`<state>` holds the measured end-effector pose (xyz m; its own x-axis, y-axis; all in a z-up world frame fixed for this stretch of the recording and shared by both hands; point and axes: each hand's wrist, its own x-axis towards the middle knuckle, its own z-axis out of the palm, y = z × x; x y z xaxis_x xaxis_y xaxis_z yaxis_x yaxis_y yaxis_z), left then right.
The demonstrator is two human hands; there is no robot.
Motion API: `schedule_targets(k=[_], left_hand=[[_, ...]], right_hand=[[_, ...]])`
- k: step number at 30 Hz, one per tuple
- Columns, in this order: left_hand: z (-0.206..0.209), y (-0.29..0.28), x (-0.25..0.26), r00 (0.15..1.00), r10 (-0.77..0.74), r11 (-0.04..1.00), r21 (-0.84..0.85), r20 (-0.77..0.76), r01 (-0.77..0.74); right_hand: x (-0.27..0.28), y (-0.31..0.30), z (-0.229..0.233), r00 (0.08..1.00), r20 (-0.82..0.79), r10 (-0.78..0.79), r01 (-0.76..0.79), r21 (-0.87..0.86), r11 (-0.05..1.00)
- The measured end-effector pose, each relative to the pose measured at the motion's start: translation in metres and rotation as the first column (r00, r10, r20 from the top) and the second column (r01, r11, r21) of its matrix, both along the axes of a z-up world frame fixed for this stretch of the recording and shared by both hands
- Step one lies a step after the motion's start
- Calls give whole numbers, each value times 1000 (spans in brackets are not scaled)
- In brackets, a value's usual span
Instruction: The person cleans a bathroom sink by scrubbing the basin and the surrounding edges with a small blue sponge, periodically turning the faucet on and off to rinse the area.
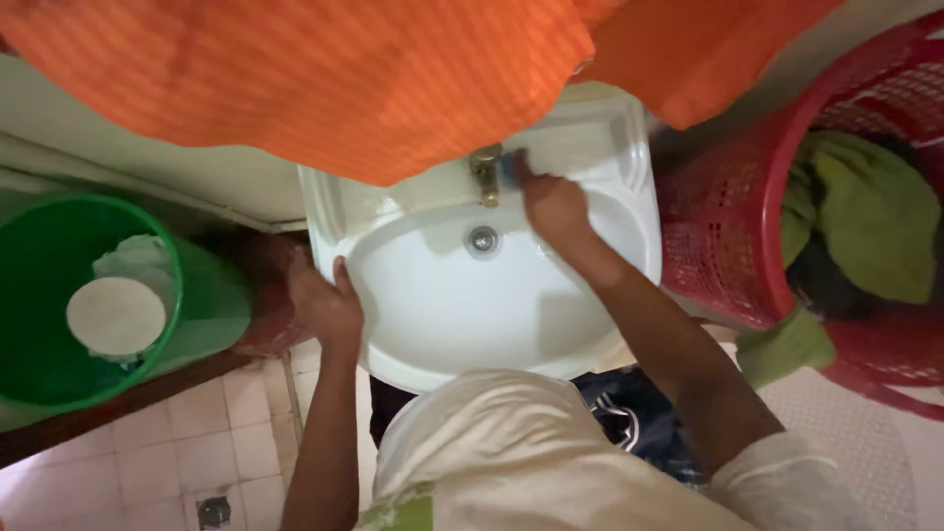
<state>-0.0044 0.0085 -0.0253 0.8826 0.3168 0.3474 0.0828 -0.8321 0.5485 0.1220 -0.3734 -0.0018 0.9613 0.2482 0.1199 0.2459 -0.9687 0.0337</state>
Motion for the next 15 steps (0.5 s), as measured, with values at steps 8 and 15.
schedule_targets(k=[8, 15], left_hand=[[53, -15, 17, 927, -271, 917, 224, -259, 331], [82, -56, 57, 764, -561, 748, 200, -318, 633]], right_hand=[[-3, 13, -10, 982, 169, 81, -60, -125, 990], [-12, 16, 9, 998, 61, 17, -12, -89, 996]])
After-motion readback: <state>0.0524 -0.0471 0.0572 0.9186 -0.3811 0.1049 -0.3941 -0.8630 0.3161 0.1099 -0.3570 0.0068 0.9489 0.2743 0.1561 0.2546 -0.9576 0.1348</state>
